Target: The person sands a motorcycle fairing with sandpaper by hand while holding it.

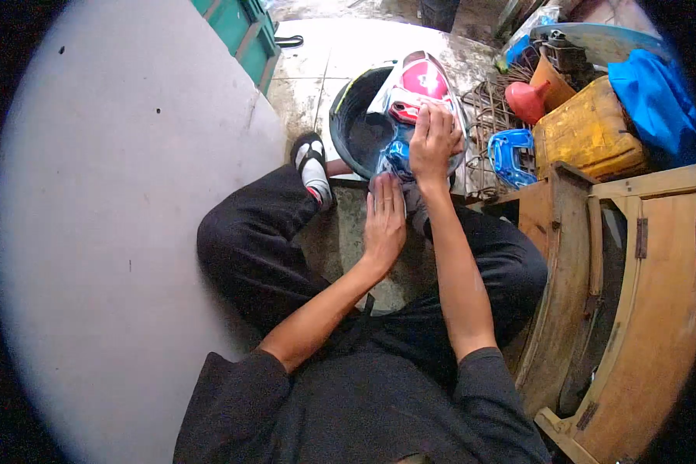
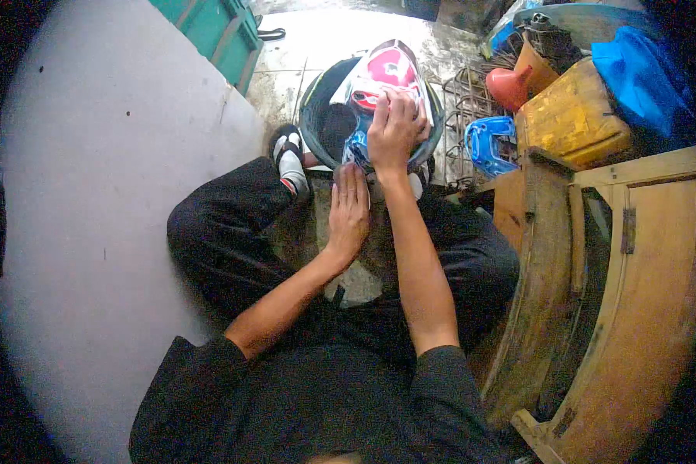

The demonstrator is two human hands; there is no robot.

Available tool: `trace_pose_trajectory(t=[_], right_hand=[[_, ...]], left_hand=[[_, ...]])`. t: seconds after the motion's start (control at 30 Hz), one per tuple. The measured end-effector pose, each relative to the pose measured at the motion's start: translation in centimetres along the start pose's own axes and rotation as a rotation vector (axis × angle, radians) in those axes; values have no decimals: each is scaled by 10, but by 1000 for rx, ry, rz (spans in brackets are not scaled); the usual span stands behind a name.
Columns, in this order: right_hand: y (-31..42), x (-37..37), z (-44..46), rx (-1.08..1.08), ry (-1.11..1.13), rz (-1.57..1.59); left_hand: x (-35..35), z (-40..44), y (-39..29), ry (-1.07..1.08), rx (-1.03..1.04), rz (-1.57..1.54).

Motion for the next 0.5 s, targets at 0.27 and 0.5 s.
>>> trace_pose_trajectory(t=[0.27,0.5], right_hand=[[-1,-3,-1,39,-18,-14],[-1,-2,-7,50,-7,-38]], left_hand=[[11,-2,-1,-18,-48,54],[2,17,0,-54,-164,-25]])
Point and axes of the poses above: each hand's wrist, its own z-axis towards the middle knuckle, its own x-axis out of the palm, y = z × x, the point moved 3 cm from there along z, towards the middle knuckle, and after that the axes turned 11 degrees about x, right-handed, at the moved point
